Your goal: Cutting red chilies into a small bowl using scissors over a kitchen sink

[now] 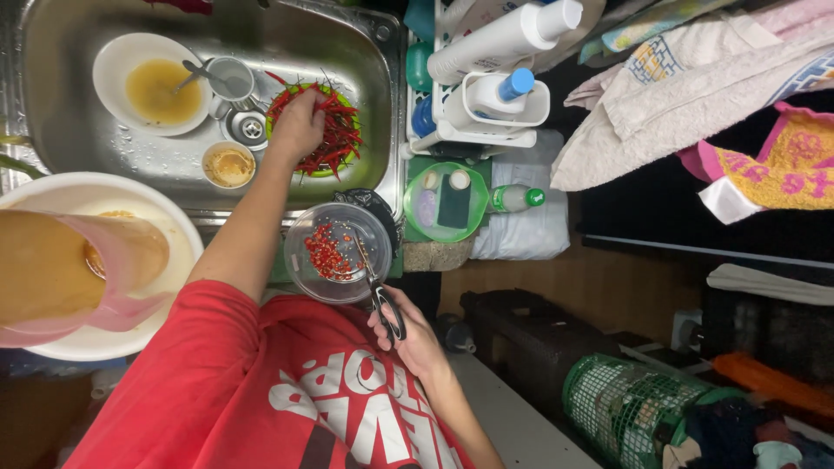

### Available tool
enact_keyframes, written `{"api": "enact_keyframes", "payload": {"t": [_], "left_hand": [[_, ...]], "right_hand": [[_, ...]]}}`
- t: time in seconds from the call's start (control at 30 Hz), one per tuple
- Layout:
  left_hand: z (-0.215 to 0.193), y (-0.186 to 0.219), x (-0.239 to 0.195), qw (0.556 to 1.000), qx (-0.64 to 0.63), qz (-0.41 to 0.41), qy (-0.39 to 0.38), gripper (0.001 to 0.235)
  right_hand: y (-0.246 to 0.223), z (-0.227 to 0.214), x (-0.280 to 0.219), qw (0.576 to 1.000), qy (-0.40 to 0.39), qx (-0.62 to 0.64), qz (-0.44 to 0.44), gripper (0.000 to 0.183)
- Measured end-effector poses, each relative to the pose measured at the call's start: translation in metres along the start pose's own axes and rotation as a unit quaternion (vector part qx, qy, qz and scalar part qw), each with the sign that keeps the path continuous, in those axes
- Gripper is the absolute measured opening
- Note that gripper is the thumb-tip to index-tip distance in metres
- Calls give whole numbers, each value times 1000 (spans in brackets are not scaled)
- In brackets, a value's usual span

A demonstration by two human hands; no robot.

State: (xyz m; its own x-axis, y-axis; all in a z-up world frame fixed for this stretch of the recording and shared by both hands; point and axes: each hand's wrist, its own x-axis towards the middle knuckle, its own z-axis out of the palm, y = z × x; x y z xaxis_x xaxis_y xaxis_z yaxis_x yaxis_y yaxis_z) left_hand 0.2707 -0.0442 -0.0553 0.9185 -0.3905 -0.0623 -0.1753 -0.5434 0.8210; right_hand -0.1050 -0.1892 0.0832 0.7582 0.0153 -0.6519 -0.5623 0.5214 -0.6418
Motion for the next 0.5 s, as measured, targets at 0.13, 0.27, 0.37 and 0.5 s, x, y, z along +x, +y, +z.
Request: {"api": "enact_keyframes", "payload": {"t": [0.13,0.27,0.37,0.5], "left_hand": [[-13,49,-29,996,-29,-39,-75,31],[21,30,-14,971,142,-38,-186,27],[51,10,0,931,273,25,-241,29],[76,2,13,876,378,82,-289,35]], "right_hand": [[3,-1,0,1000,-4,5,1,57],[8,2,-3,998,15,54,24,57],[2,14,-10,994,36,89,44,59],[4,22,-16,995,54,80,37,58]]}}
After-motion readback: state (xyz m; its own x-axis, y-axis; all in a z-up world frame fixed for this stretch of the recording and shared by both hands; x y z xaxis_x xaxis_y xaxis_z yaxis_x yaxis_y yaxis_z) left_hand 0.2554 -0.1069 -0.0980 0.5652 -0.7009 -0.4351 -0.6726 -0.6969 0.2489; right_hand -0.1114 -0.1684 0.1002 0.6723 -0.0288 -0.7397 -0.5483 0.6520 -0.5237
